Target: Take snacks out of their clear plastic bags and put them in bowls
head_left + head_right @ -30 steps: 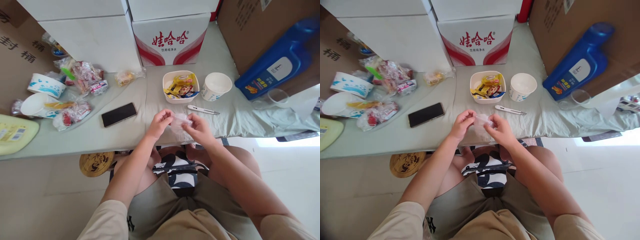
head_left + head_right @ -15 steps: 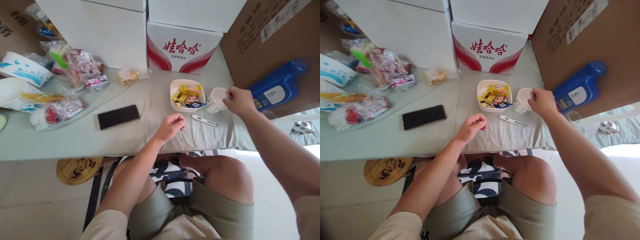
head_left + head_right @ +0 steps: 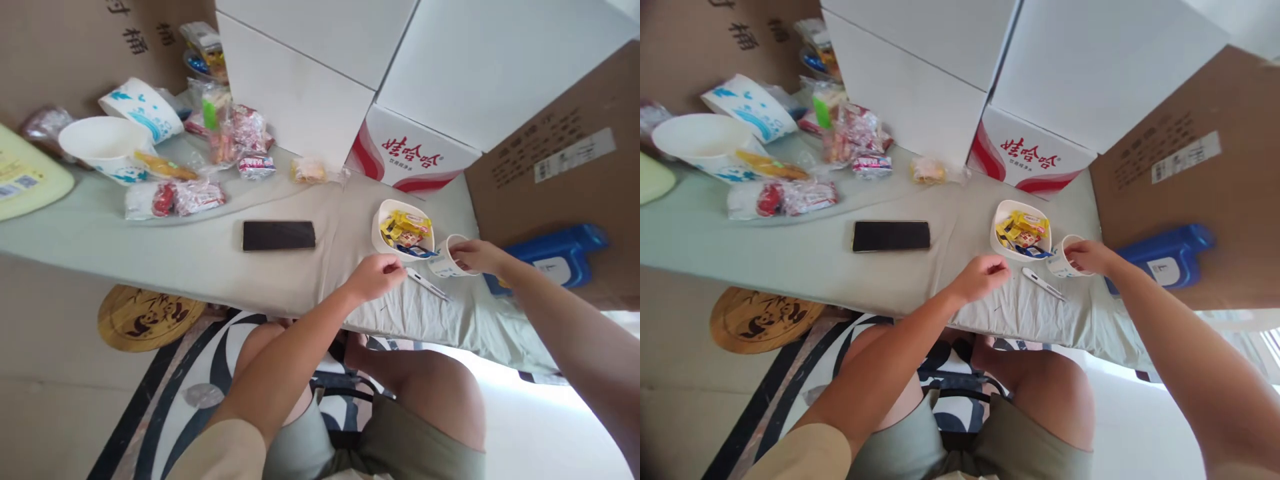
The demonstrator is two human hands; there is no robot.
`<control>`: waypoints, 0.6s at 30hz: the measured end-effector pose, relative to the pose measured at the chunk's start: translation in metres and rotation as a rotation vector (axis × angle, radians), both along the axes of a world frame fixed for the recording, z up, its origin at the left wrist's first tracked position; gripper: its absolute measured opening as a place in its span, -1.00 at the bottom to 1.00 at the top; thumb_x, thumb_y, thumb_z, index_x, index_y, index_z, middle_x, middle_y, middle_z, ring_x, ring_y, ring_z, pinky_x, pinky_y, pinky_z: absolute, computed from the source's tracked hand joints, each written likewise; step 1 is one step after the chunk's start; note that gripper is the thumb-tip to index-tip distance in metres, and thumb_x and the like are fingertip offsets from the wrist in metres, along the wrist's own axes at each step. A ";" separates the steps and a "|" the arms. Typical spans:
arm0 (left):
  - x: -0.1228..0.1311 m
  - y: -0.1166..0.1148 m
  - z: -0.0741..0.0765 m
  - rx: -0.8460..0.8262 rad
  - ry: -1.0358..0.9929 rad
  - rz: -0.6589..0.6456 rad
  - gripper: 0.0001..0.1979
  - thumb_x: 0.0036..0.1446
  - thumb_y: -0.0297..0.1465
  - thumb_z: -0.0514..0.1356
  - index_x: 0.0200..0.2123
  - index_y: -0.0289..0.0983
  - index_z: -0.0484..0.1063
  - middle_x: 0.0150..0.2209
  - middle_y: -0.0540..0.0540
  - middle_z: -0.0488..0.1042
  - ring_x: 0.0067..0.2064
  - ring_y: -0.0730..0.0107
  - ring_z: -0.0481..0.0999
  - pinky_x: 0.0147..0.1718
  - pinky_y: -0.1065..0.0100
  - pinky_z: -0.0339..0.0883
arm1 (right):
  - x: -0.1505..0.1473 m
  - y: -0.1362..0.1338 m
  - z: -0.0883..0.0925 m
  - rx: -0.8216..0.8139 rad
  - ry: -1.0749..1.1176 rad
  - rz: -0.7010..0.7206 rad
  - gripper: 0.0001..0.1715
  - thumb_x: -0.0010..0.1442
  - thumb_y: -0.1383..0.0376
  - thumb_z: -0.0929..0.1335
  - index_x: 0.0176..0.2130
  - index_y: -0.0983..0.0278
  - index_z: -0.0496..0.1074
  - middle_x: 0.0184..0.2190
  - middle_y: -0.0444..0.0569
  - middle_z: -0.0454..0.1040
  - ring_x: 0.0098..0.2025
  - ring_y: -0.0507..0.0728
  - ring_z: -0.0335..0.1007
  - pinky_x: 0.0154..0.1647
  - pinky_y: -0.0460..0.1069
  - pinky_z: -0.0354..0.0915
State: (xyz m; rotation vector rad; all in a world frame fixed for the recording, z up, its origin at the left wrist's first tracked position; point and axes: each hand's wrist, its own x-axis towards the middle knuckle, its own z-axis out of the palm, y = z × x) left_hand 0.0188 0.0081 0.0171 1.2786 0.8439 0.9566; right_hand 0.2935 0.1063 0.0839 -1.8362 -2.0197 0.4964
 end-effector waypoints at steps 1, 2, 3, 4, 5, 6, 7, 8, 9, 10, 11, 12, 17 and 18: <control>-0.002 -0.001 0.002 0.045 0.061 0.008 -0.69 0.10 -0.25 0.16 -0.59 -0.22 0.18 -0.60 0.09 0.15 -0.49 0.47 0.15 -0.45 0.33 0.00 | -0.003 -0.003 0.009 -0.002 -0.085 -0.046 -0.85 -0.19 0.35 0.42 -0.60 0.13 0.37 -0.70 -0.11 0.28 -0.61 0.12 0.19 -0.45 0.09 0.11; -0.004 -0.002 0.003 0.098 0.129 0.010 -0.65 0.10 -0.27 0.15 -0.63 -0.22 0.12 -0.63 0.08 0.11 -0.50 0.47 0.11 -0.45 0.30 -0.04 | -0.008 -0.004 0.019 0.023 -0.183 -0.104 -0.86 -0.16 0.36 0.40 -0.57 0.11 0.37 -0.69 -0.10 0.28 -0.60 0.14 0.19 -0.42 0.11 0.09; -0.006 -0.004 0.004 0.153 0.200 0.008 -0.62 0.10 -0.30 0.15 -0.66 -0.22 0.08 -0.65 0.07 0.07 -0.51 0.45 0.08 -0.45 0.28 -0.07 | -0.016 -0.005 0.027 0.070 -0.285 -0.159 -0.87 -0.11 0.35 0.39 -0.54 0.10 0.37 -0.66 -0.08 0.29 -0.57 0.16 0.20 -0.39 0.12 0.08; -0.008 -0.005 0.005 0.200 0.269 0.004 -0.61 0.09 -0.33 0.16 -0.68 -0.22 0.05 -0.66 0.06 0.05 -0.52 0.44 0.06 -0.45 0.26 -0.09 | -0.027 -0.005 0.035 0.139 -0.390 -0.211 -0.88 -0.05 0.33 0.37 -0.49 0.09 0.36 -0.62 -0.05 0.33 -0.53 0.19 0.24 -0.36 0.12 0.08; -0.010 -0.006 0.005 0.232 0.334 -0.002 -0.60 0.07 -0.36 0.16 -0.70 -0.22 0.05 -0.67 0.04 0.05 -0.53 0.43 0.05 -0.45 0.24 -0.10 | -0.041 -0.003 0.041 0.212 -0.480 -0.248 -0.90 0.01 0.32 0.35 -0.46 0.09 0.35 -0.56 -0.02 0.38 -0.48 0.21 0.29 -0.34 0.12 0.08; -0.012 -0.006 0.005 0.248 0.388 -0.010 -0.60 0.05 -0.38 0.17 -0.72 -0.22 0.06 -0.68 0.03 0.06 -0.54 0.41 0.07 -0.45 0.23 -0.09 | -0.058 -0.001 0.045 0.270 -0.548 -0.256 -0.93 0.06 0.30 0.34 -0.41 0.09 0.35 -0.50 0.02 0.44 -0.42 0.24 0.35 -0.32 0.12 0.09; -0.014 -0.007 0.005 0.248 0.431 -0.022 -0.61 0.03 -0.39 0.18 -0.73 -0.22 0.07 -0.68 0.01 0.07 -0.54 0.38 0.10 -0.45 0.23 -0.08 | -0.077 0.002 0.047 0.316 -0.594 -0.253 -0.96 0.11 0.28 0.32 -0.38 0.10 0.37 -0.45 0.05 0.49 -0.36 0.25 0.40 -0.31 0.12 0.09; -0.017 -0.007 0.005 0.240 0.461 -0.038 -0.62 0.02 -0.39 0.18 -0.73 -0.21 0.08 -0.68 -0.01 0.08 -0.53 0.34 0.15 -0.45 0.23 -0.05 | -0.098 0.006 0.048 0.336 -0.617 -0.211 -0.95 0.14 0.27 0.32 -0.33 0.12 0.40 -0.41 0.08 0.52 -0.32 0.27 0.44 -0.30 0.12 0.11; -0.019 -0.007 0.005 0.233 0.480 -0.064 -0.62 0.01 -0.38 0.18 -0.74 -0.20 0.09 -0.68 -0.03 0.10 -0.52 0.30 0.21 -0.45 0.22 -0.03 | -0.121 0.011 0.045 0.339 -0.631 -0.142 -0.90 0.16 0.25 0.32 -0.27 0.13 0.43 -0.39 0.10 0.53 -0.28 0.28 0.46 -0.29 0.11 0.13; -0.022 -0.006 0.005 0.231 0.490 -0.092 -0.62 0.01 -0.37 0.18 -0.74 -0.19 0.10 -0.68 -0.04 0.12 -0.50 0.25 0.27 -0.44 0.22 0.00 | -0.145 0.018 0.041 0.341 -0.643 -0.066 -0.85 0.18 0.24 0.31 -0.23 0.16 0.46 -0.37 0.11 0.54 -0.26 0.29 0.47 -0.27 0.12 0.16; -0.025 -0.005 0.005 0.231 0.494 -0.119 -0.62 0.02 -0.36 0.18 -0.75 -0.18 0.11 -0.68 -0.06 0.14 -0.49 0.21 0.31 -0.43 0.21 0.03 | -0.170 0.026 0.034 0.337 -0.635 0.052 -0.79 0.20 0.24 0.31 -0.18 0.18 0.48 -0.34 0.11 0.55 -0.22 0.30 0.47 -0.24 0.12 0.20; -0.028 -0.004 0.004 0.232 0.491 -0.144 -0.61 0.03 -0.35 0.18 -0.75 -0.18 0.12 -0.68 -0.07 0.17 -0.49 0.19 0.33 -0.43 0.20 0.05 | -0.194 0.035 0.025 0.335 -0.601 0.216 -0.75 0.22 0.25 0.30 -0.13 0.19 0.50 -0.28 0.11 0.56 -0.16 0.29 0.47 -0.18 0.12 0.25; -0.038 0.005 0.000 0.209 0.472 -0.167 -0.56 0.06 -0.33 0.18 -0.77 -0.20 0.10 -0.70 -0.05 0.21 -0.57 0.30 0.22 -0.45 0.20 0.05 | -0.302 0.105 -0.034 0.225 -0.437 0.681 -0.25 0.13 0.32 0.38 0.30 0.23 0.31 0.33 0.18 0.26 0.31 0.41 0.23 0.27 0.30 0.24; -0.039 0.006 -0.001 0.202 0.479 -0.161 -0.56 0.07 -0.34 0.18 -0.76 -0.20 0.09 -0.70 -0.04 0.21 -0.58 0.31 0.19 -0.45 0.20 0.04 | -0.316 0.118 -0.047 0.183 -0.432 0.646 -0.21 0.14 0.30 0.38 0.33 0.22 0.27 0.37 0.20 0.22 0.34 0.43 0.20 0.30 0.34 0.20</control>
